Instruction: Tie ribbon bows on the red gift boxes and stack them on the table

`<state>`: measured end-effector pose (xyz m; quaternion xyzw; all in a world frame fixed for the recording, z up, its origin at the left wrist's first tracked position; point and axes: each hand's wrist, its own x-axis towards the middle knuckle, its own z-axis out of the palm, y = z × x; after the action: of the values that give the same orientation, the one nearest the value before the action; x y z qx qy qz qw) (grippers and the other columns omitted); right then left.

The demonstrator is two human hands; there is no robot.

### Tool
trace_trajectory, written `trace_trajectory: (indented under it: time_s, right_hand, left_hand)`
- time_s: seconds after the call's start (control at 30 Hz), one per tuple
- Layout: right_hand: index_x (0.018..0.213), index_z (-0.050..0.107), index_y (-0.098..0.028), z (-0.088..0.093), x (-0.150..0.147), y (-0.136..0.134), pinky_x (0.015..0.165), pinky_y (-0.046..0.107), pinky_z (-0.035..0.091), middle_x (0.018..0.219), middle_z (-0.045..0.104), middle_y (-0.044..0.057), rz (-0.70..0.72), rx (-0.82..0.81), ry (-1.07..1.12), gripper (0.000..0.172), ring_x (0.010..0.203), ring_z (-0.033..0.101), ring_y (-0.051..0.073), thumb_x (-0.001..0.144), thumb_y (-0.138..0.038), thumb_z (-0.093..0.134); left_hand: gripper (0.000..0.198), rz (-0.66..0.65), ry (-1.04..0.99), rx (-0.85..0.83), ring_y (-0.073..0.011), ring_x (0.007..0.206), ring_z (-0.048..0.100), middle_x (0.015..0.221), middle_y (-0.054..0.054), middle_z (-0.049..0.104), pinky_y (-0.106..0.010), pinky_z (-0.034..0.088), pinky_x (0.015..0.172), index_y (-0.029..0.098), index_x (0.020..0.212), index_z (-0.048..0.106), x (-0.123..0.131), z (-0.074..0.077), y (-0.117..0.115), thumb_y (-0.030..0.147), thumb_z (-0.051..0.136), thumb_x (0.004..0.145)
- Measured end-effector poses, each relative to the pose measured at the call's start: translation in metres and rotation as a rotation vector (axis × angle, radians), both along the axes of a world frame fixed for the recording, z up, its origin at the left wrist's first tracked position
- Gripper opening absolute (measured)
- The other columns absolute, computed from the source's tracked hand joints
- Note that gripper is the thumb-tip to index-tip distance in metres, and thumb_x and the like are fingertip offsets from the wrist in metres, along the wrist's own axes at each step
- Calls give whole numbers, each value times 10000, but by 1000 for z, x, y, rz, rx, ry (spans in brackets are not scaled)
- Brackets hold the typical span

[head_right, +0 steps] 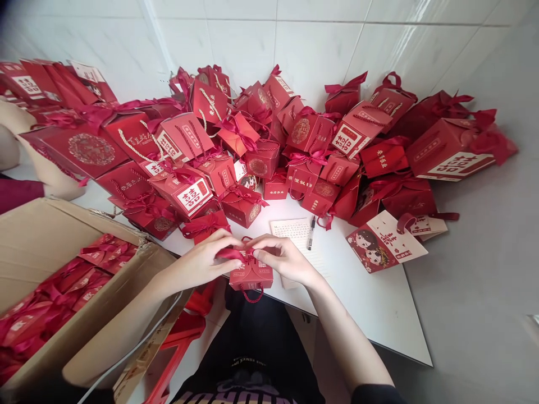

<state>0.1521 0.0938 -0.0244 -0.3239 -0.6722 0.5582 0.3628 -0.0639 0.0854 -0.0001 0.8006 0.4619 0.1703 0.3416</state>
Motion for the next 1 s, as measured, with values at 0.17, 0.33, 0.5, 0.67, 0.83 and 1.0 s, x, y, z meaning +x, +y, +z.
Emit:
trace_trajectory:
  time_s: [0.17, 0.33, 0.5, 0.67, 0.83, 1.0]
  right_hand:
    - [741, 623, -188, 22, 11, -3, 688, 291, 482, 851, 627, 42, -123, 102, -312, 190, 794, 595, 172, 819, -351, 566]
    - [741, 600, -209, 31, 43, -4, 581, 263, 443, 751, 612, 0, -168, 213, -719, 44, 605, 558, 133, 773, -239, 595]
    - [795, 610, -223, 21, 64, -5, 623, 292, 443, 767, 641, 11, -293, 248, -929, 34, 674, 601, 176, 763, -234, 610]
    - [854, 601, -220, 6, 43, -7, 741, 309, 454, 869, 624, 37, -190, 333, -709, 172, 803, 596, 188, 793, -380, 607]
    - [793, 563, -187, -15, 31, -2, 630, 285, 439, 716, 615, 16, -111, -20, -554, 310, 661, 570, 155, 805, -497, 555]
    - [683, 518, -170, -22, 38, 3, 487, 236, 329, 567, 496, -38, 17, -307, -356, 383, 492, 422, 84, 726, -535, 625]
  left_hand:
    - [212, -115, 86, 182, -190, 897, 574, 989, -43, 546, -315, 449, 835, 187, 942, 612, 23, -16, 8, 347, 505, 852]
    - [102, -118, 138, 188, -184, 840, 571, 857, -23, 564, -300, 454, 775, 178, 833, 606, 30, -18, 12, 241, 526, 830]
    - [100, -79, 104, 155, -165, 803, 579, 895, -19, 570, -279, 451, 748, 188, 876, 602, 30, -18, 10, 238, 546, 811]
    - [102, -44, 118, 179, -151, 740, 558, 804, -5, 546, -265, 437, 701, 185, 763, 579, 34, -23, 10, 231, 511, 823]
    - [96, -25, 94, 182, -150, 750, 554, 814, -1, 542, -264, 430, 704, 191, 751, 559, 34, -26, 10, 234, 507, 819]
    - [81, -7, 70, 140, -156, 778, 560, 847, -8, 556, -274, 429, 731, 192, 798, 578, 33, -27, 10, 252, 525, 811]
